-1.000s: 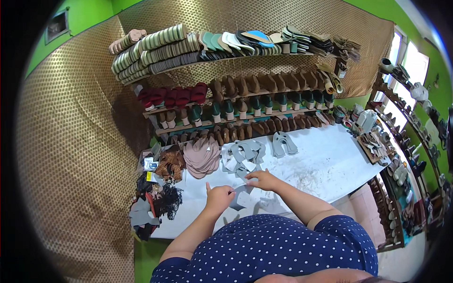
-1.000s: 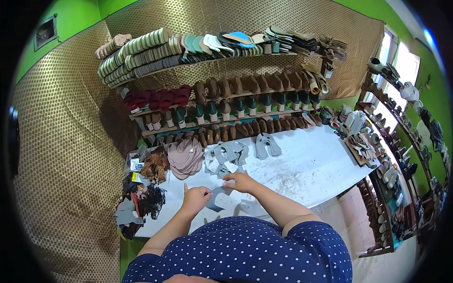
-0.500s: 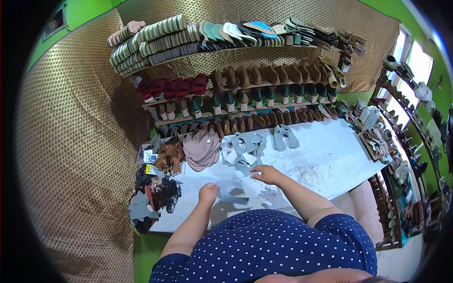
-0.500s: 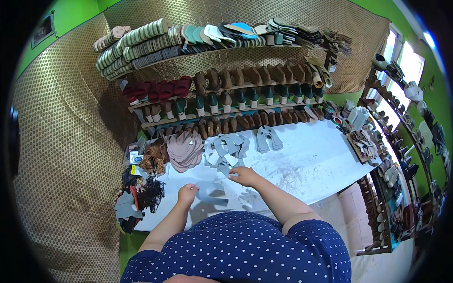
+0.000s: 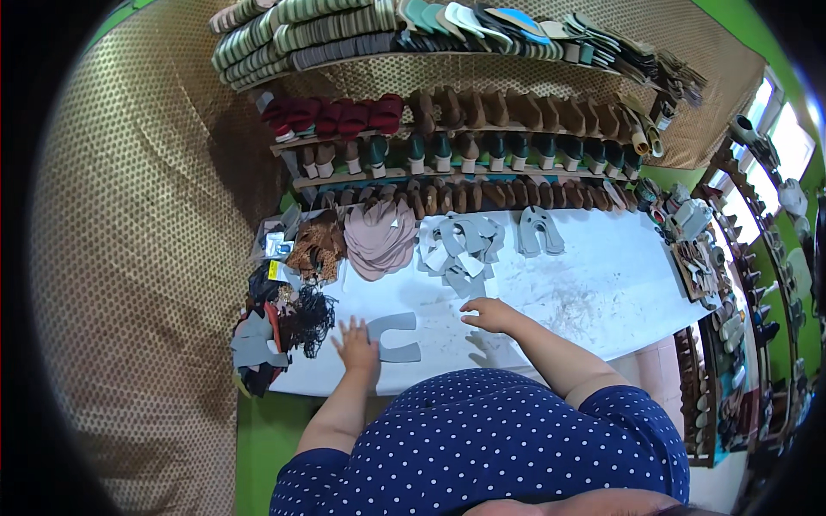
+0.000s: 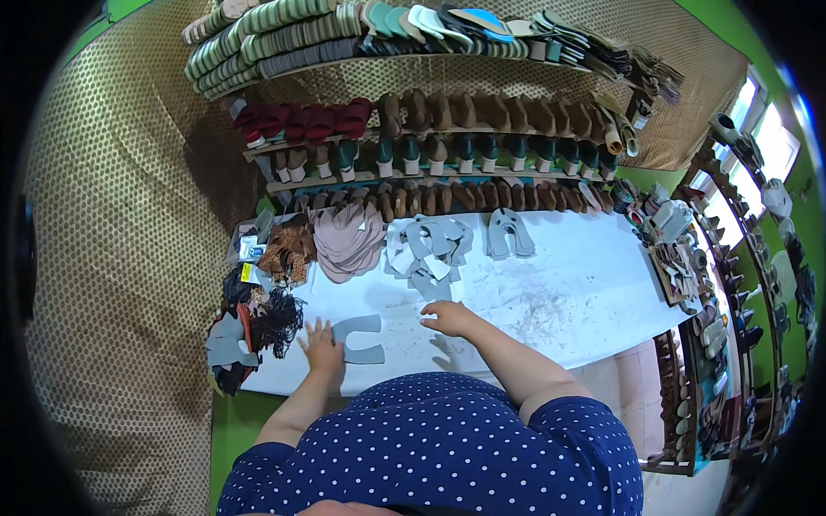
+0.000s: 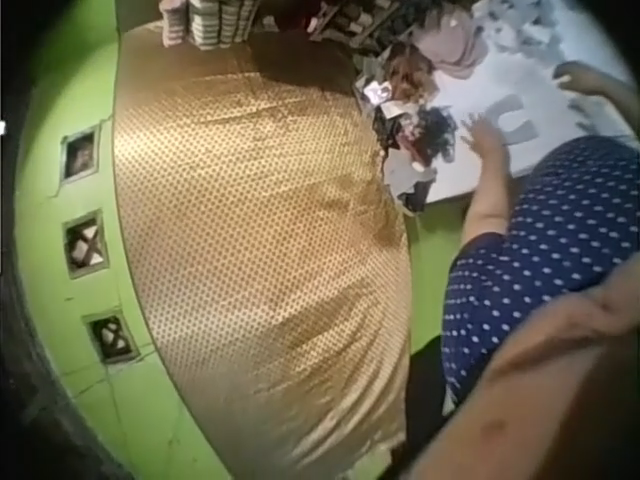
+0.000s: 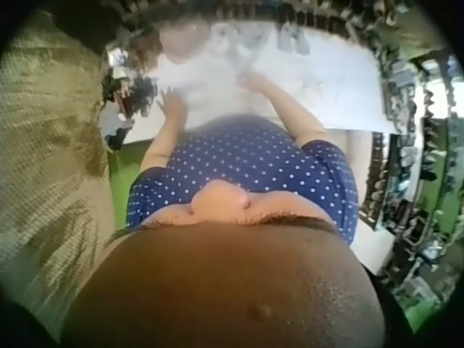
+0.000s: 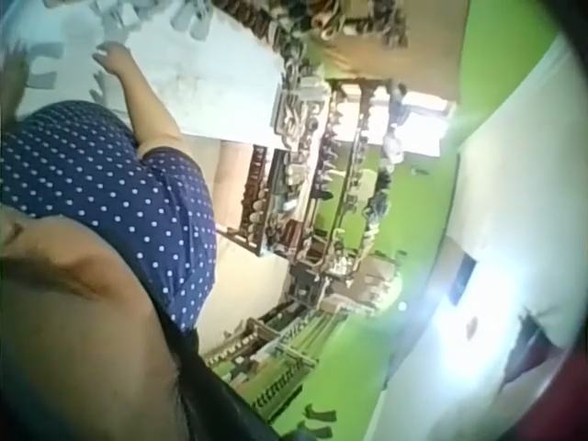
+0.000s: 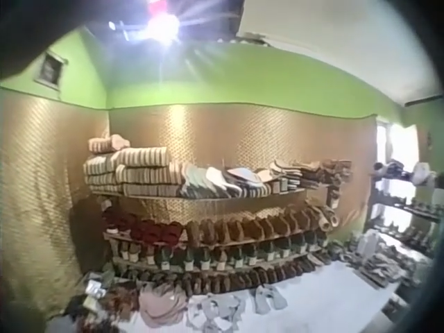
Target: Sorting and arranging grey shoe component pieces on a workbench in a production facility.
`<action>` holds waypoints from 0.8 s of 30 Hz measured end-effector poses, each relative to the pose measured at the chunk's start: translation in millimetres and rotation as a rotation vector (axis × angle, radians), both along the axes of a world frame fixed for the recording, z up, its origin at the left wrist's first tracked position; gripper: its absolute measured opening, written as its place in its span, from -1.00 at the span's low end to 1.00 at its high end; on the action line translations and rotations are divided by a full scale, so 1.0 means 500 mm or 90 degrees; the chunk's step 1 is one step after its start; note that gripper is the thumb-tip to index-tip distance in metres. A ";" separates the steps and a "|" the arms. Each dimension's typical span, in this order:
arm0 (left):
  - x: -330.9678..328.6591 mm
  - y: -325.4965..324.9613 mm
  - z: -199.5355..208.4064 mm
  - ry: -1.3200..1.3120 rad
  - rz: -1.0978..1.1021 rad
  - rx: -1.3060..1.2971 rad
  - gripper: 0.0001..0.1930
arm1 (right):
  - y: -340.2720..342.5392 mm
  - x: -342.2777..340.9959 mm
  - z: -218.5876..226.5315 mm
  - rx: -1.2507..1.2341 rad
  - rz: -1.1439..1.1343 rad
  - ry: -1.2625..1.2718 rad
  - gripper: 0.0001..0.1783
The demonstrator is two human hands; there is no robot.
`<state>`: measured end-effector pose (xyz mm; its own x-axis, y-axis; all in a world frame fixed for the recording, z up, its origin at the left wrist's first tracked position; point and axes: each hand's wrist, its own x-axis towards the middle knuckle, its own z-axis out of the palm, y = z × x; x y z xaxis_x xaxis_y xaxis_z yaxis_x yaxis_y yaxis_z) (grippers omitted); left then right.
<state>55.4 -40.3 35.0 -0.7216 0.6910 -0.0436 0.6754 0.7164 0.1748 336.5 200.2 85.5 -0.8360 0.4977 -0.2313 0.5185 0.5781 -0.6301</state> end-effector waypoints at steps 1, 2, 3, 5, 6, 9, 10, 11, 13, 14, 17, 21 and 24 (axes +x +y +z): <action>0.016 0.000 0.007 -0.013 -0.088 -0.014 -0.31 | -0.005 -0.008 0.003 -0.001 0.005 -0.003 -0.47; 0.027 0.000 0.008 -0.026 -0.177 -0.027 -0.25 | -0.011 -0.016 0.006 -0.012 0.018 0.001 -0.47; 0.032 -0.002 -0.003 -0.028 -0.171 -0.027 -0.25 | -0.018 -0.026 0.011 -0.021 0.033 0.006 -0.47; 0.035 -0.012 -0.042 -0.090 -0.269 -0.025 -0.20 | -0.032 -0.049 0.015 -0.015 0.061 -0.002 -0.47; 0.040 -0.008 -0.043 -0.121 -0.262 -0.026 -0.17 | -0.035 -0.053 0.013 -0.008 0.071 -0.008 -0.47; 0.044 -0.006 -0.030 -0.118 -0.269 -0.070 -0.18 | -0.048 -0.061 0.003 -0.006 0.075 -0.033 -0.49; 0.044 -0.004 -0.026 -0.123 -0.267 -0.068 -0.18 | -0.051 -0.062 -0.003 -0.006 0.078 -0.037 -0.49; 0.044 -0.003 -0.025 -0.109 -0.279 -0.095 -0.18 | -0.054 -0.063 -0.009 -0.018 0.087 -0.036 -0.49; 0.043 -0.002 -0.009 -0.099 -0.285 -0.121 -0.18 | -0.061 -0.070 -0.028 -0.032 0.103 -0.039 -0.48; 0.044 -0.001 -0.001 -0.109 -0.278 -0.140 -0.18 | -0.065 -0.072 -0.038 -0.029 0.113 -0.058 -0.48; 0.043 0.004 0.026 -0.145 -0.266 -0.167 -0.18 | -0.080 -0.087 -0.053 -0.035 0.141 -0.099 -0.47; 0.003 -0.040 -0.002 -0.124 -0.239 -0.091 -0.13 | -0.097 -0.125 -0.058 -0.043 0.183 -0.120 -0.44; -0.059 -0.103 -0.038 -0.052 -0.104 -0.058 -0.09 | -0.102 -0.159 -0.063 -0.051 0.204 -0.145 -0.45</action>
